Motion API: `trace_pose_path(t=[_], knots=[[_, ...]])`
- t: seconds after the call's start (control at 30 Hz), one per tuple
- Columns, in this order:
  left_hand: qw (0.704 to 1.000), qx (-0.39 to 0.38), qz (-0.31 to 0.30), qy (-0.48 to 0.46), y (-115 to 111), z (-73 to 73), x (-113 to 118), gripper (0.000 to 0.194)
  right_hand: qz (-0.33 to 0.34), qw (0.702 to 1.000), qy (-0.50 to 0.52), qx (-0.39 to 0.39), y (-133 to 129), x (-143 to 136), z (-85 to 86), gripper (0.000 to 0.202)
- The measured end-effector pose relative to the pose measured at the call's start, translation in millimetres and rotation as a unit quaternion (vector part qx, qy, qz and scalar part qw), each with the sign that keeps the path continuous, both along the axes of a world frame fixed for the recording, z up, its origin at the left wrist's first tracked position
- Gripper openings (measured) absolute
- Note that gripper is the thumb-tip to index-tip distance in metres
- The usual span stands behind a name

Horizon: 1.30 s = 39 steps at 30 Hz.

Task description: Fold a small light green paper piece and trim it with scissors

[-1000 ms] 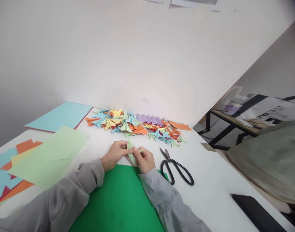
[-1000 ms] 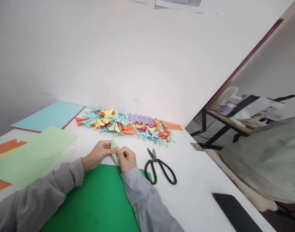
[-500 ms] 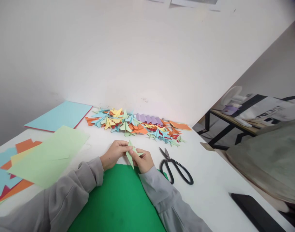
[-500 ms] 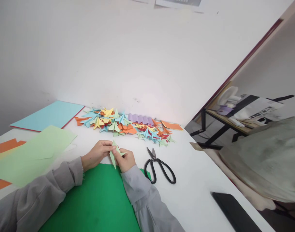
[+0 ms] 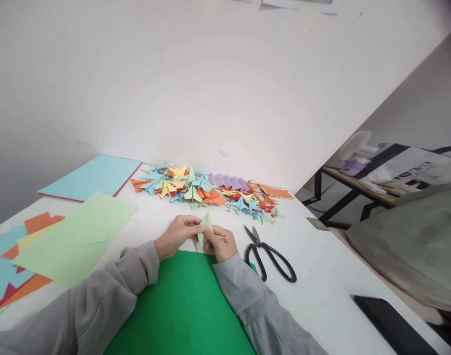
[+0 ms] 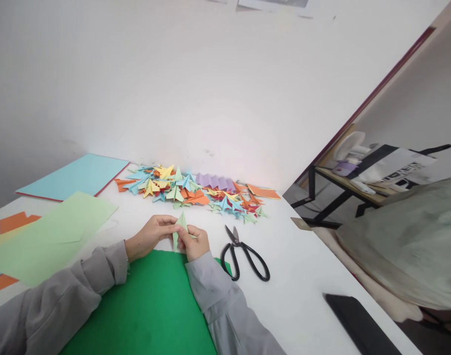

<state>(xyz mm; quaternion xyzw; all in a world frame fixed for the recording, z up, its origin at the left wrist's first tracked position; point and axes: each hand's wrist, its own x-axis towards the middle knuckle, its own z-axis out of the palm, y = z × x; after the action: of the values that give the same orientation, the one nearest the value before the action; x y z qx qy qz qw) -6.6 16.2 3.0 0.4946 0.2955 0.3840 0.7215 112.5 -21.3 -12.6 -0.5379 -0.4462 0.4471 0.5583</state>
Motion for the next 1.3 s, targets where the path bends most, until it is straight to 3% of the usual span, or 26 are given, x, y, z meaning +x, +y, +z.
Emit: trace_pose_path(t=[0.17,0.33,0.53,0.7,0.8,0.97,1.13,1.3], knots=[[0.999,-0.014,0.033,-0.013,1,-3.0,0,0.025,-0.031,0.999,0.025,0.010,4,0,-2.9,0.043],[0.998,-0.018,0.055,-0.002,3,-6.7,1,0.026,0.001,0.997,0.079,-0.007,4,3,-3.7,0.039],[0.996,0.042,0.070,0.024,3,-6.5,1,0.030,-0.013,0.985,0.170,0.010,9,10,-5.0,0.032],[0.993,0.066,0.081,0.051,0,-0.7,0,0.030,0.002,0.997,0.082,0.006,11,9,-9.1,0.030],[0.993,0.075,0.085,0.045,-2,1.6,0,0.034,-0.031,0.998,0.053,0.026,11,8,-10.4,0.029],[0.995,0.074,0.036,0.052,-1,-1.1,2,0.033,-0.058,0.995,0.072,0.038,11,6,-9.7,0.029],[0.993,0.092,0.054,0.057,1,-4.6,1,0.028,-0.058,0.995,0.082,0.026,10,6,-9.7,0.026],[0.995,0.062,0.072,0.025,3,-7.1,-1,0.030,-0.094,0.981,0.170,-0.016,12,11,-4.5,0.024]])
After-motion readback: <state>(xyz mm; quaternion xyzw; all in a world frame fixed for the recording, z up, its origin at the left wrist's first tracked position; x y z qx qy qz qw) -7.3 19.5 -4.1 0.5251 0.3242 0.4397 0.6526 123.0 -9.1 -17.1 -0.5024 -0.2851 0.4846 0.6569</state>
